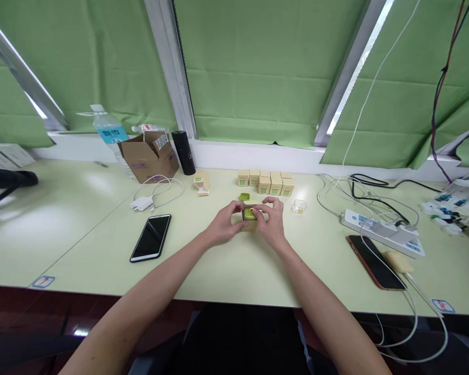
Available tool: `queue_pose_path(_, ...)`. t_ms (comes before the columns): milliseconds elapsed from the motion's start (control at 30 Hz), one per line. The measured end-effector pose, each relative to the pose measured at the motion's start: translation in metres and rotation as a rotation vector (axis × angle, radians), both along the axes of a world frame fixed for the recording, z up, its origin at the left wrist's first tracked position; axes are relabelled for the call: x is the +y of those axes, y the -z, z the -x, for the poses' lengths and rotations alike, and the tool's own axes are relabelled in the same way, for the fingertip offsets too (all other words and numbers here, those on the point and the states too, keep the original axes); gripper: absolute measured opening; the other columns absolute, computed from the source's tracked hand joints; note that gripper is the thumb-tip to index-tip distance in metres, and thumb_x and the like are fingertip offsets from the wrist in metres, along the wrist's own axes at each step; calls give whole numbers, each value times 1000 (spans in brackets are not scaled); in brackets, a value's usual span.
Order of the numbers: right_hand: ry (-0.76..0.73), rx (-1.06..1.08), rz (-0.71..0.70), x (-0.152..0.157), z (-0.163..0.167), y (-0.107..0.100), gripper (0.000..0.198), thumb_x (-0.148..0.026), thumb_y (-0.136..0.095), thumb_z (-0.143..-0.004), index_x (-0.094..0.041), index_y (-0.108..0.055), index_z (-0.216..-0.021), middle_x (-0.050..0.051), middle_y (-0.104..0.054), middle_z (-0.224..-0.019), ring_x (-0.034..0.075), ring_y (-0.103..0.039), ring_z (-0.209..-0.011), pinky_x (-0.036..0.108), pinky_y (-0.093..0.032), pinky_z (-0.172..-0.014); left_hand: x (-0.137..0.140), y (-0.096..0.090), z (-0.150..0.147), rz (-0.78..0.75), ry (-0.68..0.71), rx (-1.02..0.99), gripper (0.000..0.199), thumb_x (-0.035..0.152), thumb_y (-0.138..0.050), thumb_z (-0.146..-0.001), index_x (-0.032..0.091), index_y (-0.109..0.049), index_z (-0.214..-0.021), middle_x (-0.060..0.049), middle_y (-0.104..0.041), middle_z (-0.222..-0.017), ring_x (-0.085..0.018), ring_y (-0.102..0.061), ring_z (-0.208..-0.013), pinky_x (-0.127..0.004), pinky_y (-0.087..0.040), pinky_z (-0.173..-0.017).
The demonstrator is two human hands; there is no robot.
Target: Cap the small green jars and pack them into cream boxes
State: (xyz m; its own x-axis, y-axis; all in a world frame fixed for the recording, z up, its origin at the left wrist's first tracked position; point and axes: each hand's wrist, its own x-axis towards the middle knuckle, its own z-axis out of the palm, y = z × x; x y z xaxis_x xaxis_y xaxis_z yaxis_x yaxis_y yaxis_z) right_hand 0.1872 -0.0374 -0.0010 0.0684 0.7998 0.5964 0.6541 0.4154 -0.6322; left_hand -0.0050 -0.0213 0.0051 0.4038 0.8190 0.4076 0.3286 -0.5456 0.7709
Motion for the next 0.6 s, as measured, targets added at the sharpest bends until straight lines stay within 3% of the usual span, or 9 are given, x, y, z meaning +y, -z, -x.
queue_pose_path(200, 5, -15, -11, -6, 5, -4, 21, -28, -61, -96, -27, -81, -91, 12, -54, -120, 32, -48, -123, 56, -52, -104, 0, 1, 0, 2, 8, -6, 40, 33, -73, -87, 24, -54, -120, -7, -69, -125, -28, -68, -121, -50, -54, -110)
queue_pose_path(400, -2, -81, -75, -10, 8, -4, 19, -23, -61, -93, -26, -81, -92, 13, -52, -123, 32, -47, -125, 49, -58, -96, 2, 4, -1, 2, 19, 0, 54, 32, -75, -86, 24, -53, -135, -10, -66, -139, -29, -66, -128, -51, -54, -114)
queue_pose_path(600, 30, -159, -83, -12, 9, -4, 20, -19, -61, -92, -26, -80, -92, 13, -51, -124, 34, -46, -124, 51, -57, -95, 1, 5, -2, -16, 26, -1, 57, 32, -75, -87, 23, -53, -139, -11, -65, -141, -30, -66, -128, -50, -55, -113)
